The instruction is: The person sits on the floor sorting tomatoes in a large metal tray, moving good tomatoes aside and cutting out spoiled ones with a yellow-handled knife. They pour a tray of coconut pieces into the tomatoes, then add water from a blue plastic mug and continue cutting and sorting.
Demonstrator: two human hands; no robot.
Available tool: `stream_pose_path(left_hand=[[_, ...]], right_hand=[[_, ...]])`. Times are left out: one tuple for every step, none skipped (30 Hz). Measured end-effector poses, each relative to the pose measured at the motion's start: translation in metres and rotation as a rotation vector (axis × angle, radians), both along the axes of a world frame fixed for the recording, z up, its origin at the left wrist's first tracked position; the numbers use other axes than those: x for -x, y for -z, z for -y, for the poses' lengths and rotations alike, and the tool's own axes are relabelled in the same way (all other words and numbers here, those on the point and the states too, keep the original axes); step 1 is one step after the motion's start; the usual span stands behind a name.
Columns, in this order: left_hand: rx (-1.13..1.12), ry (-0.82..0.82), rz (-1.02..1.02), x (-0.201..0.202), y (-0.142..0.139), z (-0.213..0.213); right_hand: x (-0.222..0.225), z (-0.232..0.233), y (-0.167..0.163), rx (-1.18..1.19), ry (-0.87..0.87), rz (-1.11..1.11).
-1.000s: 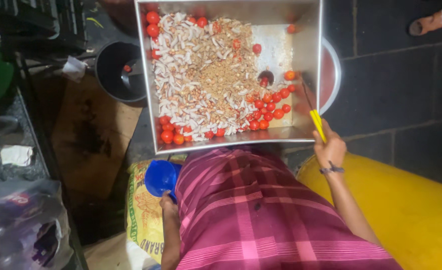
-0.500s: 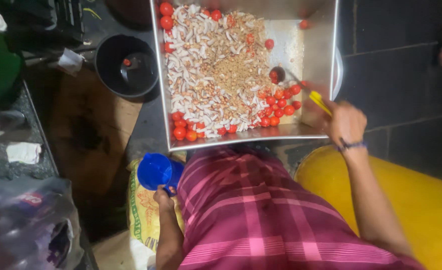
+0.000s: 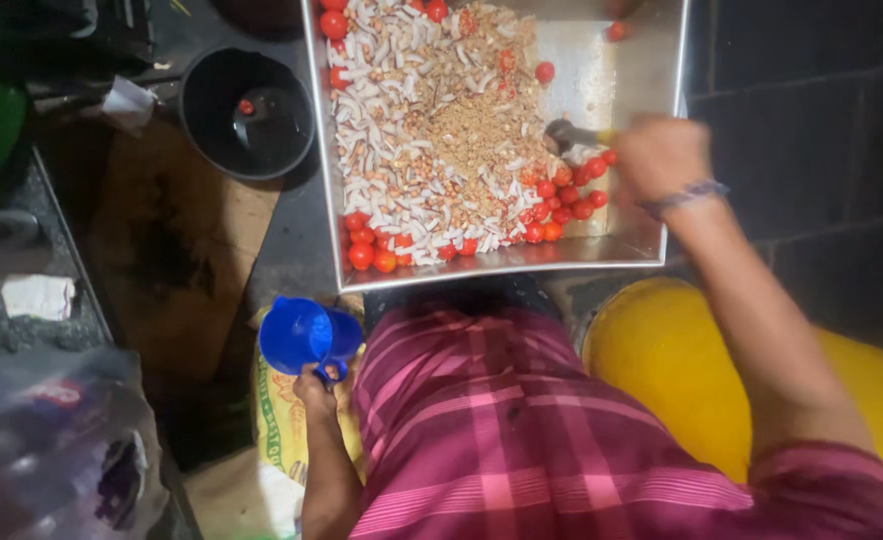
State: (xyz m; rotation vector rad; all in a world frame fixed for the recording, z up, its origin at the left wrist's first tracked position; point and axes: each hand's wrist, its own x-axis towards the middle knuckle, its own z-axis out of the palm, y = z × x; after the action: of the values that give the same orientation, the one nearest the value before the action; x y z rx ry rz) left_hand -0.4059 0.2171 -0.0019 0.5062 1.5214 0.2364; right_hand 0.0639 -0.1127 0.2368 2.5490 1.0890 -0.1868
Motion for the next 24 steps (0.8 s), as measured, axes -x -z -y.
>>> stream_pose_path(left_hand=[[-0.013,-0.019,-0.003,0.000,-0.002,0.004],[-0.028,-0.038,-0.004,-0.001,-0.004,0.010],[-0.044,-0.058,-0.005,-0.002,-0.006,0.015],[-0.038,-0.090,-0.028,-0.003,-0.008,0.022],[-0.037,-0.118,-0.047,-0.004,-0.010,0.028],[-0.038,-0.142,-0.062,-0.006,-0.012,0.034],[-0.021,-0.172,-0.040,-0.007,-0.013,0.039],[-0.002,-0.199,-0.023,-0.007,-0.014,0.044],[0.021,-0.221,-0.006,-0.008,-0.014,0.049],[0.051,-0.213,0.025,-0.008,-0.014,0.054],[0.084,-0.205,0.051,-0.007,-0.013,0.060],[0.115,-0.197,0.074,-0.006,-0.012,0.066],[0.084,-0.185,0.012,-0.005,-0.011,0.072],[0.051,-0.172,-0.042,-0.005,-0.010,0.079],[0.021,-0.162,-0.093,-0.006,-0.009,0.085],[0.024,-0.151,-0.110,-0.006,-0.007,0.092],[0.027,-0.138,-0.131,-0.006,-0.006,0.098],[0.030,-0.127,-0.151,-0.007,-0.005,0.104],[0.019,-0.108,-0.145,-0.008,-0.004,0.110],[0.009,-0.091,-0.139,-0.009,-0.004,0.116],[0.000,-0.076,-0.136,-0.009,-0.004,0.122],[-0.001,-0.106,-0.116,-0.009,-0.005,0.128],[-0.002,-0.137,-0.094,-0.010,-0.005,0.133],[-0.003,-0.170,-0.072,-0.010,-0.007,0.139]], right_hand=[[0.003,0.018,-0.025,0.109,0.111,0.034],[0.016,0.042,-0.049,-0.012,0.162,-0.002],[0.023,0.062,-0.067,0.020,0.263,-0.120],[0.034,0.080,-0.078,0.125,0.318,-0.175],[0.043,0.096,-0.082,0.224,0.378,-0.226],[0.054,0.108,-0.078,0.226,0.395,-0.268],[0.064,0.119,-0.070,0.231,0.413,-0.314],[0.071,0.127,-0.056,0.150,0.364,-0.273],[0.076,0.135,-0.043,0.072,0.322,-0.231],[0.078,0.141,-0.030,-0.004,0.280,-0.189],[0.076,0.145,-0.018,-0.055,0.268,-0.195],[0.071,0.147,-0.008,-0.105,0.257,-0.206],[0.064,0.146,0.001,-0.161,0.251,-0.214],[0.055,0.143,0.008,-0.136,0.239,-0.214],[0.044,0.138,0.012,-0.107,0.223,-0.211],[0.034,0.131,0.015,-0.090,0.212,-0.207],[0.025,0.124,0.016,-0.072,0.201,-0.205],[0.017,0.116,0.016,-0.125,0.168,-0.192],[0.011,0.109,0.014,-0.177,0.132,-0.178],[0.006,0.104,0.009,-0.228,0.093,-0.164],[0.003,0.100,0.003,-0.209,0.098,-0.141],[0.002,0.097,-0.004,-0.190,0.102,-0.120],[0.000,0.095,-0.014,-0.173,0.105,-0.098],[-0.001,0.095,-0.024,-0.201,0.091,-0.096]])
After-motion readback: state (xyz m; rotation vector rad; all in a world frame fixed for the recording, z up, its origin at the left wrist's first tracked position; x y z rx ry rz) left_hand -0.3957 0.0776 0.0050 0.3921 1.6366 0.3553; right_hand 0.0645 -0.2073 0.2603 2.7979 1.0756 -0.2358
